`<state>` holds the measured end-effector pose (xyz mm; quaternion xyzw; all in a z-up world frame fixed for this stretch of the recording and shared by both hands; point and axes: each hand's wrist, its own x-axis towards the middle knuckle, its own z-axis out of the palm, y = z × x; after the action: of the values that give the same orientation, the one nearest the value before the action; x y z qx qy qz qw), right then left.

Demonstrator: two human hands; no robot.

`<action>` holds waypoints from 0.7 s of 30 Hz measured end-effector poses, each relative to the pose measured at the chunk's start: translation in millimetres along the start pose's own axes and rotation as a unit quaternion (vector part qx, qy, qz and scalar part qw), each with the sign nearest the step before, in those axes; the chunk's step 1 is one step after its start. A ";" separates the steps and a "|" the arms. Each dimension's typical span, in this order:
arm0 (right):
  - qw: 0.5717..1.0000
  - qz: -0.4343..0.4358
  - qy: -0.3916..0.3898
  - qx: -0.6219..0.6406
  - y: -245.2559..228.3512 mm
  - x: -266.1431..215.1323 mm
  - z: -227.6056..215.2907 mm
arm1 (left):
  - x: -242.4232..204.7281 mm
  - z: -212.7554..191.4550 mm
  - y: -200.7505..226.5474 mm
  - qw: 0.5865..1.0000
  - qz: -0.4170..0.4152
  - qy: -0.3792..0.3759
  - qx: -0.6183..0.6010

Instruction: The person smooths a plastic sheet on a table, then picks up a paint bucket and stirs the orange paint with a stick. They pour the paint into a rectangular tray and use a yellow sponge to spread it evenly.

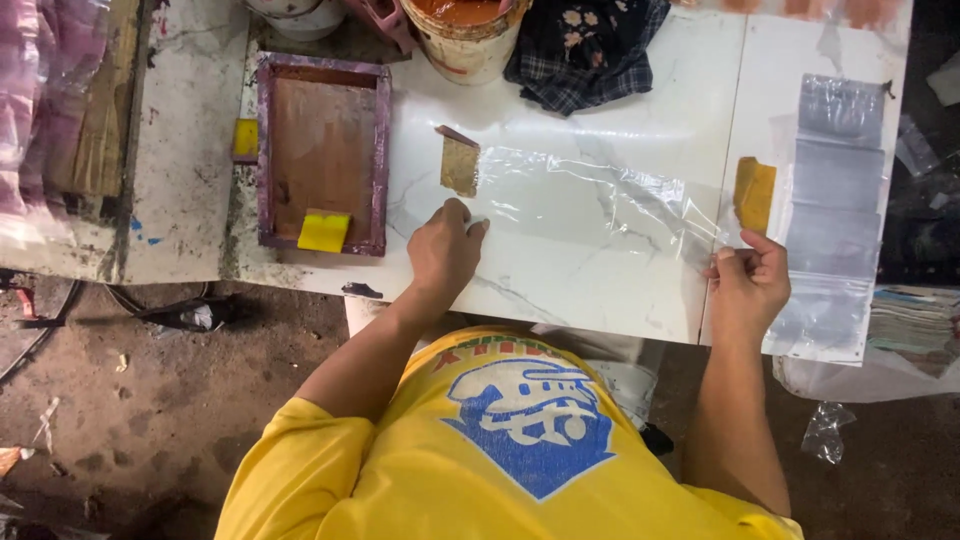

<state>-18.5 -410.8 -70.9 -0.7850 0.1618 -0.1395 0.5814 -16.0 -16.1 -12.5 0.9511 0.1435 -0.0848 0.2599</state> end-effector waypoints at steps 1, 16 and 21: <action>1.000 0.000 -0.001 0.001 -0.6 -3.2 -0.2 | 0.2 0.7 -0.5 1.000 -0.001 0.001 0.001; 1.000 -0.019 0.008 0.003 -15.4 -8.0 5.7 | 17.4 3.1 1.2 0.941 -0.085 -0.031 -0.326; 1.000 0.020 0.014 0.018 -27.2 -8.0 8.9 | 26.1 0.9 -3.5 0.858 -0.096 -0.036 -0.504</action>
<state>-19.6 -392.3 -47.6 -0.7688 0.1829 -0.1423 0.5960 7.4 -7.7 -21.1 0.6680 0.2476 -0.0594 0.6992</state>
